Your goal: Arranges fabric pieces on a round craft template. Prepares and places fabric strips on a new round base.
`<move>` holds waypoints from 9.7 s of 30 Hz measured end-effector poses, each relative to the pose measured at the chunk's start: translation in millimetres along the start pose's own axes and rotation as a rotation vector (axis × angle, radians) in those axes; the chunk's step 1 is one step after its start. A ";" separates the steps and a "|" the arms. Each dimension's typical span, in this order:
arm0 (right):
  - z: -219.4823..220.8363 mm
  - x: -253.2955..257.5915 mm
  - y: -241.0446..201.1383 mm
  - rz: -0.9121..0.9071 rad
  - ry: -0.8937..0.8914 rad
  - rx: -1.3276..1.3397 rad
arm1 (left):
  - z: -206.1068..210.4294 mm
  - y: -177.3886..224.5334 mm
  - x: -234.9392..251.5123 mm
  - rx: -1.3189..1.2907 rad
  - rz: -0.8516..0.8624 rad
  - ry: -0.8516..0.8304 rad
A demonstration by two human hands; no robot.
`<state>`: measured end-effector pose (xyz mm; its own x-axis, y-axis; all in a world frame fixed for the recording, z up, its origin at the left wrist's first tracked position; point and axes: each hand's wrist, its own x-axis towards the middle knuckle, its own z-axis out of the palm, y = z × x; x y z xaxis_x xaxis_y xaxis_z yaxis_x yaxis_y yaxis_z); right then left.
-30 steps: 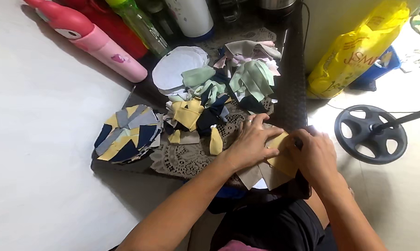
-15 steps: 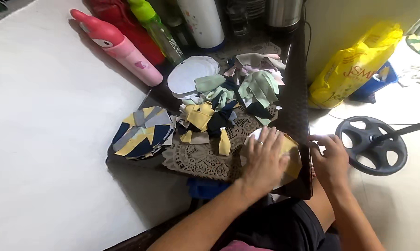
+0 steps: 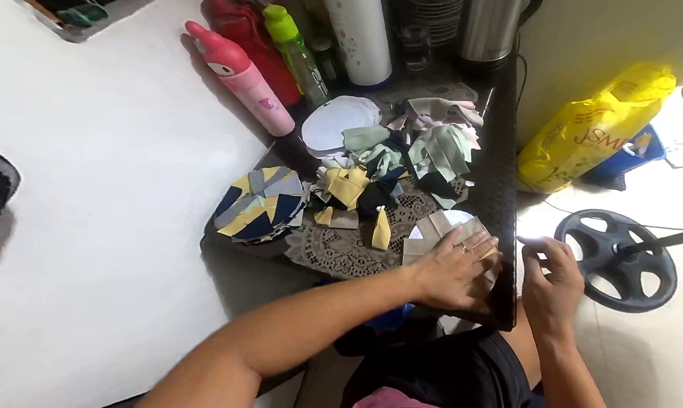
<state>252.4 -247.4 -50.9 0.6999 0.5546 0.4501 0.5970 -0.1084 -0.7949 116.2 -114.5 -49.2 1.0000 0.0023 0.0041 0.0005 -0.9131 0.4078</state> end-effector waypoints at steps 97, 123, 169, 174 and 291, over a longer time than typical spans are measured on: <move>-2.6 -17.6 6.1 0.262 -0.166 -0.042 | -0.2 3.4 -11.9 0.003 -0.025 -0.060; 28.5 -25.8 -14.2 -0.039 -0.007 -0.002 | -105.8 -85.0 -135.9 0.196 -0.720 0.547; -24.4 -45.8 -46.8 0.533 -0.578 0.480 | -53.6 34.3 -45.9 -0.768 -0.442 -0.054; -20.3 -15.1 -46.0 0.478 -0.572 0.201 | -62.6 16.2 -16.2 -0.697 -0.454 0.047; -11.4 -31.0 2.4 0.648 -0.341 0.341 | 6.1 -9.1 0.2 0.141 -0.444 0.220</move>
<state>236.6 -274.3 -62.0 0.6750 0.6950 -0.2476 -0.0771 -0.2673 -0.9605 116.5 -108.7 -58.5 0.8787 0.4741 0.0564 0.4405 -0.8507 0.2869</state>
